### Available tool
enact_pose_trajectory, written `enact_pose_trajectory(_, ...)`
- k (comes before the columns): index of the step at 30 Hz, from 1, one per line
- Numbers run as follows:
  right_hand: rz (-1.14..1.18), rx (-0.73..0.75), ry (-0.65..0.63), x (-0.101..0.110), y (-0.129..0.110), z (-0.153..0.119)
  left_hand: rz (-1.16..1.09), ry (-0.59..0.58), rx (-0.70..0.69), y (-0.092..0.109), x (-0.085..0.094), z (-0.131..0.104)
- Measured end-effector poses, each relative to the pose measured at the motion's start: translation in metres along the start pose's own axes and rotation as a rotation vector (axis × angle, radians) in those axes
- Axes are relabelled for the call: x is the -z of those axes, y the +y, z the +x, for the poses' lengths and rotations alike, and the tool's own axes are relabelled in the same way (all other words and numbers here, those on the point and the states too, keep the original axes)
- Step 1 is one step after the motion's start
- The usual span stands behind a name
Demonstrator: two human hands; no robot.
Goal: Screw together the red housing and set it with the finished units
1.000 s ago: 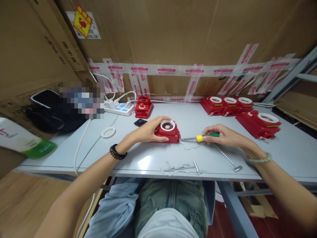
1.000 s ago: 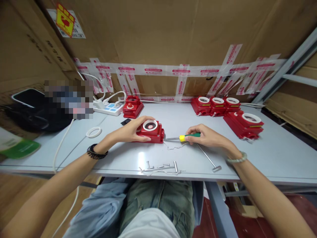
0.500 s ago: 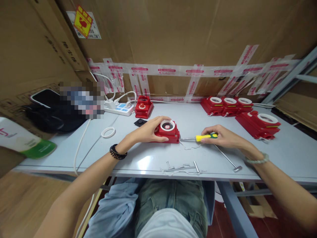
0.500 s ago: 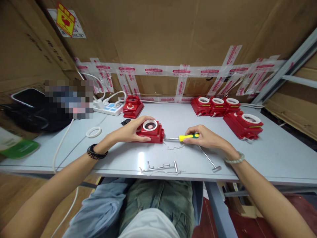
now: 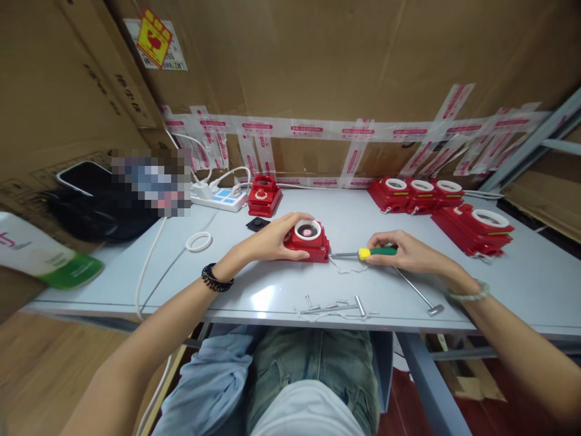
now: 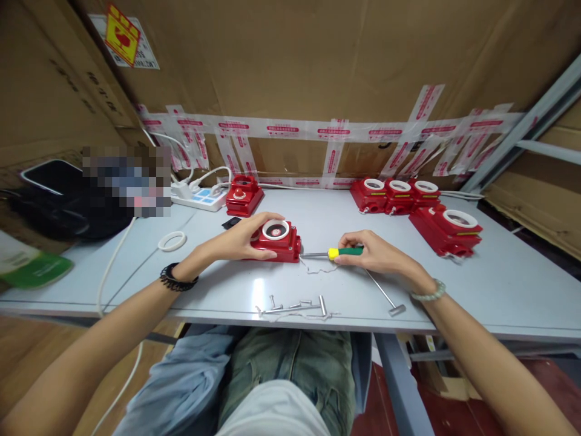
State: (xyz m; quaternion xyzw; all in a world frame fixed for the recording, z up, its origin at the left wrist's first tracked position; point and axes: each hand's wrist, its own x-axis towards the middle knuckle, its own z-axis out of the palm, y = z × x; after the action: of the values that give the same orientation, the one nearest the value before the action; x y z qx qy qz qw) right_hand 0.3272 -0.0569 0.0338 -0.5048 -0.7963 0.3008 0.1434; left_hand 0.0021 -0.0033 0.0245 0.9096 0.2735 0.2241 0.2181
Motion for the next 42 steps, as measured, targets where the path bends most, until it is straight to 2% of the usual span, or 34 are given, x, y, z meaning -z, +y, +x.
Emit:
enact_pose_trajectory(4,-0.032,-0.017,-0.002,-0.001,-0.002,0.000,0.001,0.003,0.000,-0.001,0.000,0.000)
enact_pose_trajectory(10,-0.007,0.015,0.115,-0.004,0.003,0.002,-0.001,0.007,-0.001,0.000,0.000,0.000)
enact_pose_trajectory(16,0.012,-0.031,0.001,-0.002,-0.005,0.000,-0.004,0.017,-0.008,0.000,-0.001,0.000)
enact_pose_trajectory(21,0.017,-0.027,-0.021,-0.001,-0.006,0.000,0.021,0.013,0.000,0.000,-0.001,-0.001)
enact_pose_trajectory(26,0.024,-0.028,-0.029,-0.002,-0.006,0.001,0.243,0.024,0.024,0.005,-0.002,0.000)
enact_pose_trajectory(32,0.004,-0.027,0.032,-0.004,-0.008,0.002,0.533,-0.004,-0.032,0.026,-0.009,0.009)
enact_pose_trajectory(37,0.000,0.051,0.077,-0.005,-0.005,0.004,0.627,-0.108,-0.210,0.037,-0.020,0.015)
enact_pose_trajectory(42,0.022,0.024,0.026,-0.003,-0.008,0.003,0.616,-0.141,-0.197,0.036,-0.022,0.015)
